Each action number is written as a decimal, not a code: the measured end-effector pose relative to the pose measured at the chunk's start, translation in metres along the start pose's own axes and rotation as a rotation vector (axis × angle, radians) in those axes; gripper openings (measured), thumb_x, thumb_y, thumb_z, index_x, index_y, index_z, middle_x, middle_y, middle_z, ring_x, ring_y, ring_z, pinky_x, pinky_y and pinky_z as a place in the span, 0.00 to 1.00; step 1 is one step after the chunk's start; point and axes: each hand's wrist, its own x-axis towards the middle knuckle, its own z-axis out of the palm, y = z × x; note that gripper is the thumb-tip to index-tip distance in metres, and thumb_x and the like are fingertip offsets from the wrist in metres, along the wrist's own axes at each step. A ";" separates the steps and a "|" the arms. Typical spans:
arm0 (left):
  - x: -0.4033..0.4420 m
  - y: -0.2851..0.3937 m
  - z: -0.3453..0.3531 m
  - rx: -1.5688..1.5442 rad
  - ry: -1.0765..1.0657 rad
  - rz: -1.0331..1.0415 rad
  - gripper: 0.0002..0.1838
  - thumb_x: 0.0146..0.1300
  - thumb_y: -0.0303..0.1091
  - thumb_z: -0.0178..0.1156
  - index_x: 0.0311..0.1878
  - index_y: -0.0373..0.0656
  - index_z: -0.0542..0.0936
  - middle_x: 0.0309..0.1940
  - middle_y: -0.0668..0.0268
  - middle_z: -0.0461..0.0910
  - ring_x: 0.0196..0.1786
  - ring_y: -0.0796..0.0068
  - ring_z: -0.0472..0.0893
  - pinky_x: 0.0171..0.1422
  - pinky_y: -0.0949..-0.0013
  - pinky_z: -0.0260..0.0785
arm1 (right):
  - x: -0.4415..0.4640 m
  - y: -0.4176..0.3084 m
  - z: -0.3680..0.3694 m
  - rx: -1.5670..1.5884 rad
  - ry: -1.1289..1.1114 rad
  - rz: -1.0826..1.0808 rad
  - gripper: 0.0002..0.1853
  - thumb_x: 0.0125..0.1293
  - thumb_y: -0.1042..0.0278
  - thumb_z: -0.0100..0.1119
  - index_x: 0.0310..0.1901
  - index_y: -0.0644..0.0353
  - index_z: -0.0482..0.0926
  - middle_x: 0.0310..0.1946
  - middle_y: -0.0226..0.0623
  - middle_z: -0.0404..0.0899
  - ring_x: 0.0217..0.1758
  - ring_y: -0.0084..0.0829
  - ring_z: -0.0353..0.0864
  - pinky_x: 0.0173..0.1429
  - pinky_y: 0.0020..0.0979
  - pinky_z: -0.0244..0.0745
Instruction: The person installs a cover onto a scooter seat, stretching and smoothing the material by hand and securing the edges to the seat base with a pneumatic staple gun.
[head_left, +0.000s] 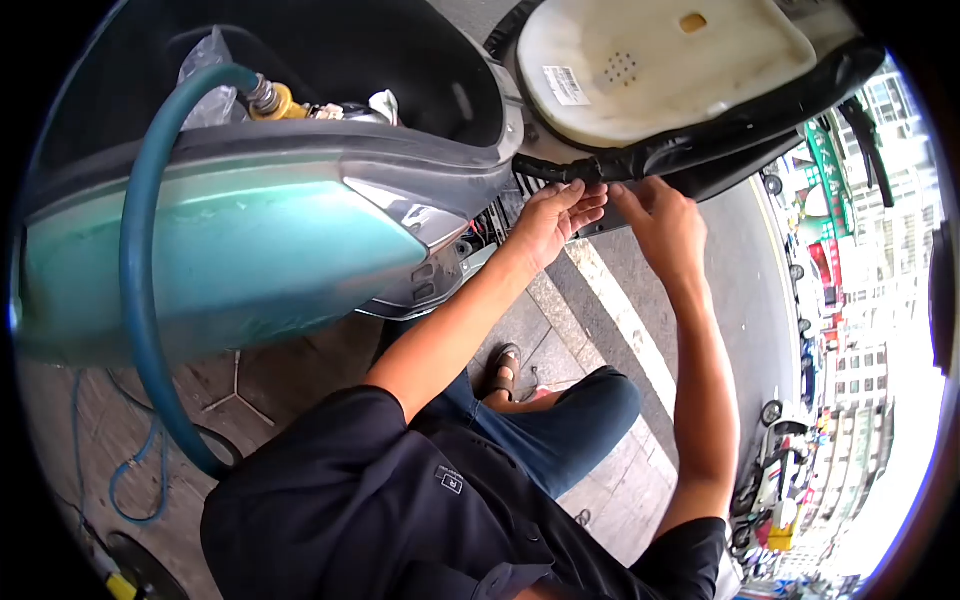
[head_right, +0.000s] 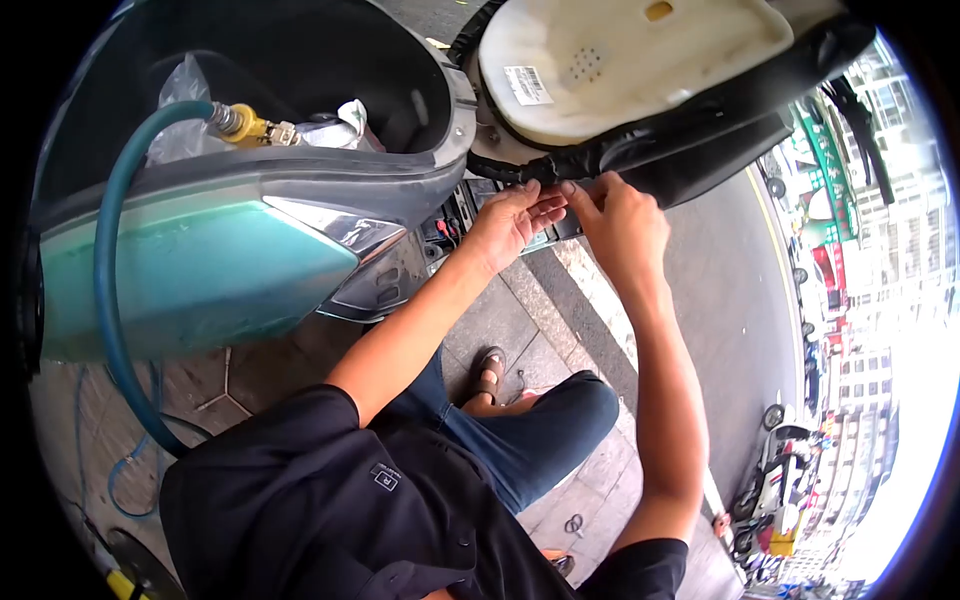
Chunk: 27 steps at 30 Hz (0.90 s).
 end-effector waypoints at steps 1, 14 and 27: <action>0.001 -0.002 -0.003 -0.035 0.007 0.003 0.11 0.67 0.35 0.58 0.44 0.35 0.78 0.44 0.54 0.81 0.48 0.65 0.80 0.57 0.62 0.74 | -0.003 -0.012 -0.009 -0.046 0.130 -0.223 0.18 0.57 0.48 0.64 0.35 0.57 0.80 0.30 0.36 0.82 0.37 0.39 0.81 0.41 0.37 0.74; 0.005 -0.005 -0.005 -0.115 -0.016 -0.012 0.14 0.68 0.35 0.54 0.48 0.33 0.76 0.45 0.55 0.79 0.52 0.64 0.78 0.64 0.61 0.69 | 0.053 -0.045 -0.012 -0.714 -0.046 -0.713 0.13 0.50 0.58 0.68 0.36 0.52 0.83 0.47 0.32 0.75 0.54 0.33 0.71 0.54 0.35 0.65; 0.003 -0.008 0.003 -0.266 -0.009 0.001 0.14 0.66 0.35 0.59 0.50 0.36 0.75 0.46 0.56 0.78 0.57 0.65 0.75 0.67 0.59 0.67 | 0.060 -0.031 0.007 -0.482 0.060 -0.757 0.06 0.55 0.69 0.64 0.34 0.57 0.81 0.43 0.35 0.74 0.48 0.37 0.76 0.47 0.38 0.77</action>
